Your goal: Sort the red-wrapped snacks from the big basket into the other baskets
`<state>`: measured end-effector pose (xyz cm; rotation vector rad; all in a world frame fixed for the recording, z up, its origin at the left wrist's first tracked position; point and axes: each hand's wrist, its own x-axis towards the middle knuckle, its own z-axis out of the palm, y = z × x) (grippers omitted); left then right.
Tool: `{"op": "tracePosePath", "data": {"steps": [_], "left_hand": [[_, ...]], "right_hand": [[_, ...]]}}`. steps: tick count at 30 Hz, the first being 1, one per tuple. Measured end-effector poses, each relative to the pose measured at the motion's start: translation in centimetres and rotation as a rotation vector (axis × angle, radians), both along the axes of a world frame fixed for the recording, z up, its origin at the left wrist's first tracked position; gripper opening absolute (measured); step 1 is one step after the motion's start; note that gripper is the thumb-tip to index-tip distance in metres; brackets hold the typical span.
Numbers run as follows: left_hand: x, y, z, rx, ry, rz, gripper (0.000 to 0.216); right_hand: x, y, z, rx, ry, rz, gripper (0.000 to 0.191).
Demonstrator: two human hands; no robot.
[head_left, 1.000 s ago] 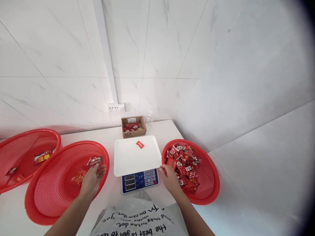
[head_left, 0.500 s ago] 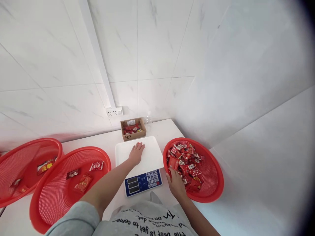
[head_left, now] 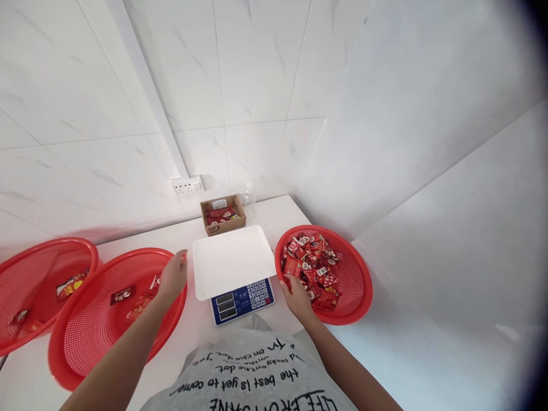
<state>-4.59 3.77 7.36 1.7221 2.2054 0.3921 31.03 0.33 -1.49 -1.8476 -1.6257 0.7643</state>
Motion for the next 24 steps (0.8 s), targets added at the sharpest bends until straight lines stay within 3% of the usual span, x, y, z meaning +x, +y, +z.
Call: {"op": "tracePosePath", "data": {"steps": [3,6,10,15,19,24], "left_hand": [[-3.6,-4.3,0.2,0.022,0.061,0.184,0.054],[-4.9,-7.3,-1.3,0.094,0.098,0.192,0.060],[-2.2,-7.7,-3.6,0.158,0.035,0.031,0.050],[3.5,-5.8,-5.0,0.153,-0.042,-0.198,0.042],[5.5,-6.0,-5.6,0.116,-0.098,-0.320,0.042],[5.4,-7.1,-6.7,0.069,-0.137,-0.391,0.042]], "right_hand": [[-0.3,0.3,0.7,0.091,0.107,-0.053,0.041],[-1.9,1.0,1.6,0.085,0.269,-0.009,0.039],[-5.9,2.8,2.3,-0.127,0.428,0.117,0.042],[-8.3,4.7,3.9,-0.152,0.487,0.270,0.063],[-5.0,4.8,4.0,-0.143,0.187,0.161,0.055],[3.2,3.1,1.8,-0.368,-0.082,-0.037,0.066]]}}
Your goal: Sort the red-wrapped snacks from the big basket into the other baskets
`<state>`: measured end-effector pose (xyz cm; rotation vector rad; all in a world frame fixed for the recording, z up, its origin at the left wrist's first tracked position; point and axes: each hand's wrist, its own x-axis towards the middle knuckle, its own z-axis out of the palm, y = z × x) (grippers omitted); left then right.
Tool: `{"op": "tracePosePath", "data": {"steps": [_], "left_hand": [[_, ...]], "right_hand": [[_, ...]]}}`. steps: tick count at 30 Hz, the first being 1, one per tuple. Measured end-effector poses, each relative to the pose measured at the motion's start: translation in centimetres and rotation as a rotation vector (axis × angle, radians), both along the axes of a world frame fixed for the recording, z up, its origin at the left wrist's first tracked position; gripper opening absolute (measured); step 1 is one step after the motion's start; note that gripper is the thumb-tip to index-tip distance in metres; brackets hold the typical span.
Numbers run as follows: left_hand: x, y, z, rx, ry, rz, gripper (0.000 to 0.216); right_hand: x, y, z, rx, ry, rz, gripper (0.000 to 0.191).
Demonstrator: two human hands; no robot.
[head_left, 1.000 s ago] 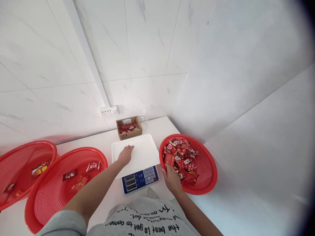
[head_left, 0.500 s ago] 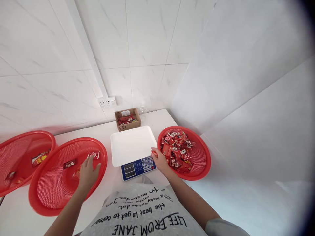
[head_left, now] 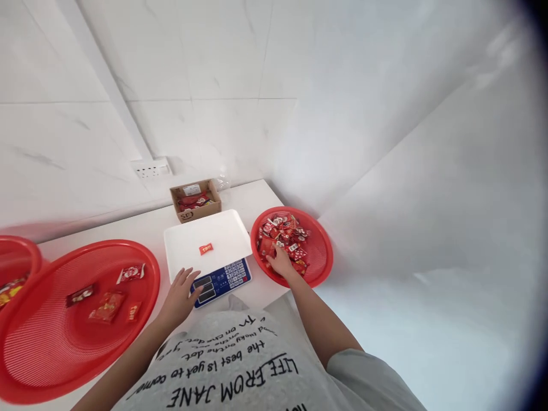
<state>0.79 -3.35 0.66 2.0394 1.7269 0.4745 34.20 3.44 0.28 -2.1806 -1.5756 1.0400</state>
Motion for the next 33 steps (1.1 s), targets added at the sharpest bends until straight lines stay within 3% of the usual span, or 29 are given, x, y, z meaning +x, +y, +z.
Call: {"op": "tracePosePath", "data": {"steps": [4,7,9,13,20,26,30,33], "left_hand": [[0.5,-0.4,0.1,-0.087,0.002,-0.021,0.047],[1.5,-0.5,0.8,-0.143,0.006,-0.024,0.050],[2.2,-0.4,1.2,-0.175,0.012,-0.030,0.050],[3.4,0.0,1.5,-0.187,0.010,-0.052,0.047],[5.4,0.7,1.9,-0.154,-0.064,-0.035,0.040],[9.2,1.0,4.1,-0.299,-0.274,-0.038,0.037],[12.5,0.9,6.4,-0.469,-0.545,-0.002,0.064],[14.2,0.9,7.5,-0.581,-0.814,-0.047,0.088]], "right_hand": [[3.5,-0.9,-1.7,-0.277,-0.152,-0.036,0.101],[3.5,-0.8,-2.8,-0.330,-0.209,-0.031,0.108],[3.2,-0.6,-3.2,-0.263,-0.243,-0.051,0.103],[4.1,-0.3,-3.1,-0.105,-0.169,-0.072,0.071],[6.6,0.2,-1.8,0.001,0.255,-0.140,0.040],[5.5,-0.3,0.5,-0.001,0.623,-0.119,0.040],[3.3,-1.4,3.9,-0.021,0.928,-0.058,0.037],[0.6,-2.8,6.0,-0.019,0.923,0.125,0.037]]}}
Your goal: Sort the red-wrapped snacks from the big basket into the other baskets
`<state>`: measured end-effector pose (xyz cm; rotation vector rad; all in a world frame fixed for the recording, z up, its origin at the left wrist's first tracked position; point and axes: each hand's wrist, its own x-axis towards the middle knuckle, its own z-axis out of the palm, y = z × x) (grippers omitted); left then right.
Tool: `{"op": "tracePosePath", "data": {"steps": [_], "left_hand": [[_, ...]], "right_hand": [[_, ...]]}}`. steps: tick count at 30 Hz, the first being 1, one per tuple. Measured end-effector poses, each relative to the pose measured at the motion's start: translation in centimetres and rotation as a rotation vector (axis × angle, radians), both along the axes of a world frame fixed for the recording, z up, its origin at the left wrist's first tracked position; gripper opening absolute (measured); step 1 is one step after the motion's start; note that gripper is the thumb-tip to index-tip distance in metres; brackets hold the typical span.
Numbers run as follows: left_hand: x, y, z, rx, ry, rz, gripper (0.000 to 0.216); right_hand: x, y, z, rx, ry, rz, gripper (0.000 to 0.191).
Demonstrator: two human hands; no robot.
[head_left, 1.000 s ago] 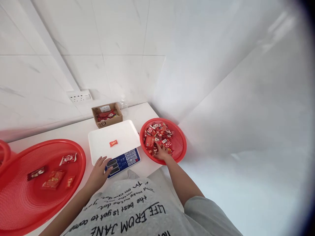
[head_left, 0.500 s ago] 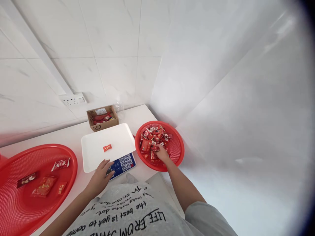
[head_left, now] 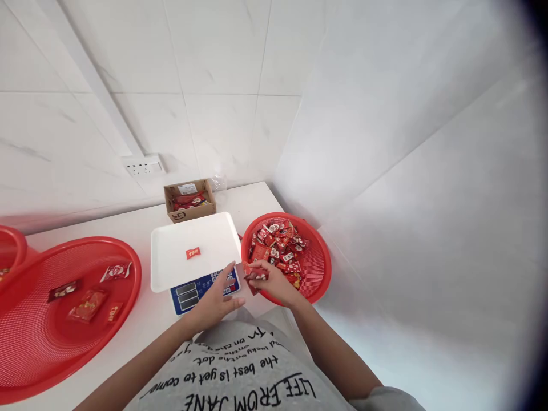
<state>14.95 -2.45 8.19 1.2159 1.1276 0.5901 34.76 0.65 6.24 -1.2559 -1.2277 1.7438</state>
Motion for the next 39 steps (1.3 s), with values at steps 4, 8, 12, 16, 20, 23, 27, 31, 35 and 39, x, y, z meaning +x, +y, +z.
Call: {"op": "tracePosePath", "data": {"steps": [4,8,12,16,20,23,27,31,35,39], "left_hand": [[0.0,-0.2,0.3,-0.069,-0.165,0.046,0.072],[-2.3,-0.9,-0.1,-0.271,-0.224,0.180,0.047],[-5.9,-1.8,-0.3,-0.331,-0.331,0.369,0.042],[-10.3,-2.7,-1.1,-0.431,-0.317,0.599,0.040],[-13.9,-3.5,-2.3,-0.433,-0.258,0.659,0.042],[-15.1,-4.3,-3.1,-0.413,-0.220,0.640,0.046],[-15.0,-5.4,-3.7,-0.379,-0.121,0.505,0.052],[-14.2,-5.9,-3.9,-0.299,-0.044,0.333,0.041],[-13.1,-5.6,-4.1,-0.016,-0.002,0.064,0.026],[-12.5,-5.4,-4.0,-0.002,-0.004,-0.034,0.025]], "right_hand": [[-4.2,-2.3,1.5,0.137,-0.096,0.156,0.034],[-7.7,-3.6,2.0,0.077,-0.055,0.225,0.049],[-10.1,-3.6,1.2,-0.166,0.084,0.241,0.044],[-12.0,-3.0,-1.1,-0.272,0.057,0.126,0.042],[-12.9,-1.6,-2.1,-0.291,0.049,-0.161,0.042],[-13.0,-0.5,-1.5,-0.209,0.178,-0.272,0.060],[-13.4,-0.9,-0.5,-0.206,0.100,-0.252,0.070],[-15.2,-4.1,-0.2,-0.139,-0.064,0.077,0.045],[-17.4,-7.3,0.0,0.179,-0.289,0.261,0.018],[-17.6,-8.3,-0.4,0.167,-0.401,0.182,0.003]]}}
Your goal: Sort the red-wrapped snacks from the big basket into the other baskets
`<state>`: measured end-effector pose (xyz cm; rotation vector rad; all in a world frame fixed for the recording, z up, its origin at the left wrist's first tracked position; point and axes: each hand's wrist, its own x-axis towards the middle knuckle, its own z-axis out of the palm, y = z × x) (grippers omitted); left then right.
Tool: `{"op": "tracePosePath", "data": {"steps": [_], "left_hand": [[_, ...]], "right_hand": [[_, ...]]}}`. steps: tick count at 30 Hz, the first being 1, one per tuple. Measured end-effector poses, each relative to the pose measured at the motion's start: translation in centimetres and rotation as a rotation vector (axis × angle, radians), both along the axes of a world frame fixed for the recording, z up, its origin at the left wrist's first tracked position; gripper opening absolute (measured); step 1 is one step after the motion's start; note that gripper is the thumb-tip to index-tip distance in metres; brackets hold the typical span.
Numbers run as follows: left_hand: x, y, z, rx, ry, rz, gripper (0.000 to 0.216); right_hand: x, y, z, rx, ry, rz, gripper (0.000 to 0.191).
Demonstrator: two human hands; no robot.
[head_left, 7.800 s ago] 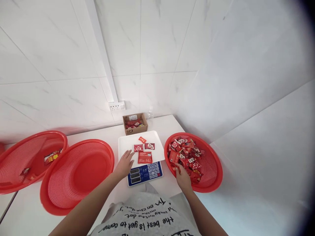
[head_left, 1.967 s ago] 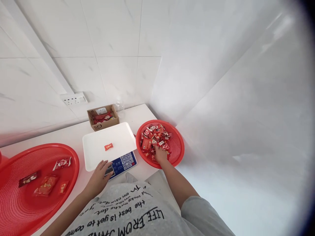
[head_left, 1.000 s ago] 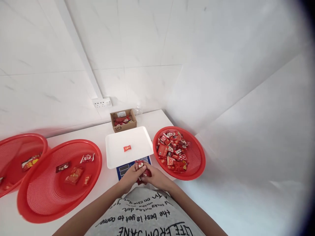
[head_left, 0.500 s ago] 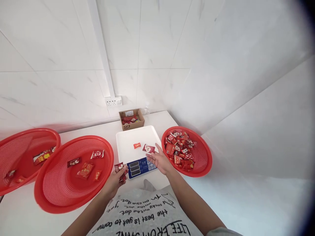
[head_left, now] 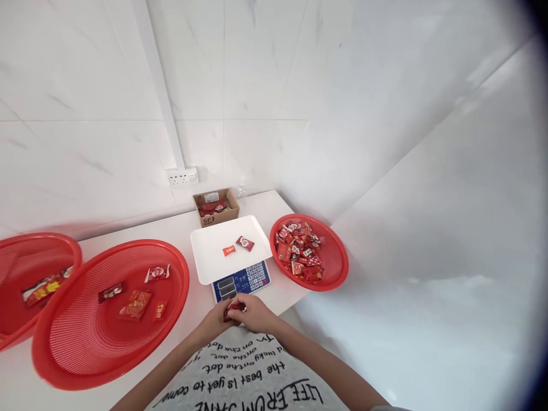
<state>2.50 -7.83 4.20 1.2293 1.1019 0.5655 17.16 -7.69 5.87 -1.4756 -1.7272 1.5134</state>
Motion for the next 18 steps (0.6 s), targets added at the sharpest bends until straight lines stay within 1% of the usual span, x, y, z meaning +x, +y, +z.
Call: {"op": "tracePosePath", "data": {"steps": [2,5,9,13,16,18], "left_hand": [[0.1,-0.1,0.1,-0.013,0.006,-0.035,0.024],[0.1,-0.3,0.3,-0.033,0.016,-0.084,0.032],[0.1,-0.3,0.7,-0.032,0.015,-0.115,0.037],[0.3,-0.1,1.4,-0.035,0.054,-0.108,0.041],[0.7,0.2,1.6,-0.046,0.050,-0.113,0.045],[1.0,0.4,1.8,-0.055,0.037,-0.106,0.046]], "right_hand": [[0.6,0.0,-0.3,-0.009,0.011,-0.054,0.006],[1.5,0.1,-0.7,-0.002,0.011,-0.106,0.011],[2.0,0.4,-0.8,-0.022,0.034,-0.131,0.014],[2.0,0.6,-0.5,0.001,0.047,-0.146,0.016],[2.6,0.8,0.1,0.002,0.054,-0.093,0.014],[3.7,1.6,0.6,-0.002,0.082,0.002,0.011]]}}
